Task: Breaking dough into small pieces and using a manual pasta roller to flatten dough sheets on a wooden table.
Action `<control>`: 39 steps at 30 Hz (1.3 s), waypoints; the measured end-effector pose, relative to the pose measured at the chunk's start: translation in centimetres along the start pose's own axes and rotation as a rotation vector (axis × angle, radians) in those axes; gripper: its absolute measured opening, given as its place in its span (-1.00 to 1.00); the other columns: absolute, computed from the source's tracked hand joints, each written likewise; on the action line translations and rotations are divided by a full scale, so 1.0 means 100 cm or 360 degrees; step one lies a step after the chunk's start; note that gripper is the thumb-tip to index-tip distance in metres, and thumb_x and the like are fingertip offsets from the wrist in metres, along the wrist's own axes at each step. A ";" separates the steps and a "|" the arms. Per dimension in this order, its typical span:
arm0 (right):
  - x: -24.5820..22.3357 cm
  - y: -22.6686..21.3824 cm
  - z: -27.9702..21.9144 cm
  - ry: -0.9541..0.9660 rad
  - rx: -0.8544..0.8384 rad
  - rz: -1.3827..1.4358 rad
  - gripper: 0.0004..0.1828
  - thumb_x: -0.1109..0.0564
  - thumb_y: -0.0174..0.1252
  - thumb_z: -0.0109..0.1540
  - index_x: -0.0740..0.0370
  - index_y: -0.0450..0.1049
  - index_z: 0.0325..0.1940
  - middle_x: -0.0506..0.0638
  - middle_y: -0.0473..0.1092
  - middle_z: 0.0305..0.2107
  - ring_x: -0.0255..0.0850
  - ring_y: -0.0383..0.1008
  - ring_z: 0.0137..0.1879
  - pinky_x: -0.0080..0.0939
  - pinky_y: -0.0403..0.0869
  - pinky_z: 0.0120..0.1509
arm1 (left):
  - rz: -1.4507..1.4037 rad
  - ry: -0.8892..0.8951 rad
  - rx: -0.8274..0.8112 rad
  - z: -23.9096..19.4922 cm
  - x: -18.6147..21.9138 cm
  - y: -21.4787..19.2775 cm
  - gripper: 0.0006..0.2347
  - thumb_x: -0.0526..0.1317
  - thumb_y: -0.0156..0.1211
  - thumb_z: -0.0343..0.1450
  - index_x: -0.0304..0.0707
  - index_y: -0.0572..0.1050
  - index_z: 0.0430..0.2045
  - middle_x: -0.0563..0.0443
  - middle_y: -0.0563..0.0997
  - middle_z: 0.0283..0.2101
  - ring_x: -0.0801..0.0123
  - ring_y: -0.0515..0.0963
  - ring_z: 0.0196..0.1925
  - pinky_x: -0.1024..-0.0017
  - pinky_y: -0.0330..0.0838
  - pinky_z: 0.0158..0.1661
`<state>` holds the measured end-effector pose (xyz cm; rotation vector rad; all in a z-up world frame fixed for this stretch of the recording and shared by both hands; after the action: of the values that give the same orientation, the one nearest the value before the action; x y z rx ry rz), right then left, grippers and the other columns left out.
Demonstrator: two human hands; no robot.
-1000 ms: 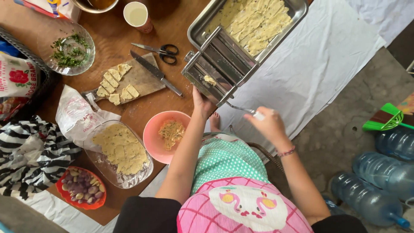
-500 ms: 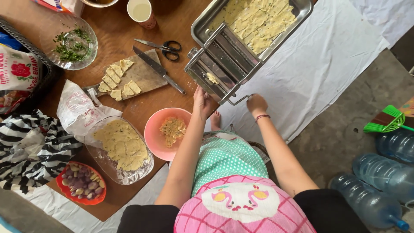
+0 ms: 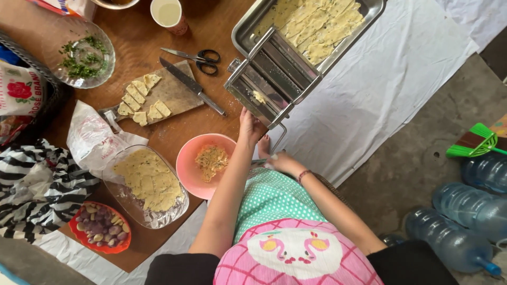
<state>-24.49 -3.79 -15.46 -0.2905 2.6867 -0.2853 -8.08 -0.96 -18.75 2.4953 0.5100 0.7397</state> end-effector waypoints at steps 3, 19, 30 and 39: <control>-0.021 0.003 -0.049 -0.0034 -0.0103 0.0133 -0.35 -0.21 0.22 0.21 0.51 0.54 0.02 0.37 0.53 -0.13 0.19 0.55 0.07 0.08 0.49 0.05 | -0.0080 -0.0016 0.0048 -0.028 0.003 0.018 -0.70 -0.27 0.37 0.37 0.06 0.55 -0.03 0.03 0.70 -0.16 0.21 0.71 -0.17 0.23 0.63 -0.13; 0.018 -0.146 -0.100 -0.0130 0.1325 -0.0259 -0.87 -0.06 0.26 0.14 -0.10 0.50 -0.29 -0.03 0.49 -0.57 0.08 0.61 -0.28 0.07 0.53 -0.19 | 0.0262 0.0228 0.0116 0.006 0.006 -0.005 -0.86 -0.46 0.29 0.29 -0.26 0.57 -0.35 0.00 0.62 -0.42 0.41 0.60 -0.42 0.53 0.51 -0.31; 0.058 -0.150 0.058 0.0218 0.1184 -0.0586 -0.76 0.00 0.12 0.27 -0.01 0.54 0.00 0.11 0.58 -0.22 0.12 0.59 0.04 0.22 0.52 0.08 | 0.0681 0.0269 0.0129 0.043 -0.024 -0.061 -0.75 -0.25 0.33 0.38 -0.26 0.58 -0.08 0.03 0.65 -0.32 0.51 0.57 -0.36 0.60 0.45 -0.33; 0.091 -0.081 0.129 0.0174 0.0920 -0.0425 -0.64 0.03 0.15 0.28 0.24 0.51 0.09 0.25 0.54 -0.14 0.19 0.57 0.08 0.25 0.55 0.10 | 0.0852 0.0442 0.0145 -0.009 0.022 -0.026 -0.72 -0.27 0.31 0.37 -0.29 0.54 -0.05 0.03 0.62 -0.30 0.48 0.55 -0.32 0.58 0.44 -0.34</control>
<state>-25.79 -15.78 -28.50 -0.4580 2.5228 -1.1549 -7.43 2.52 -18.58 2.6522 -0.0515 1.3006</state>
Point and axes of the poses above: each hand's wrist, its own z-axis towards the middle knuckle, its own y-axis out of the palm, x = y × z, the point moved 3 cm from there along z, towards the middle knuckle
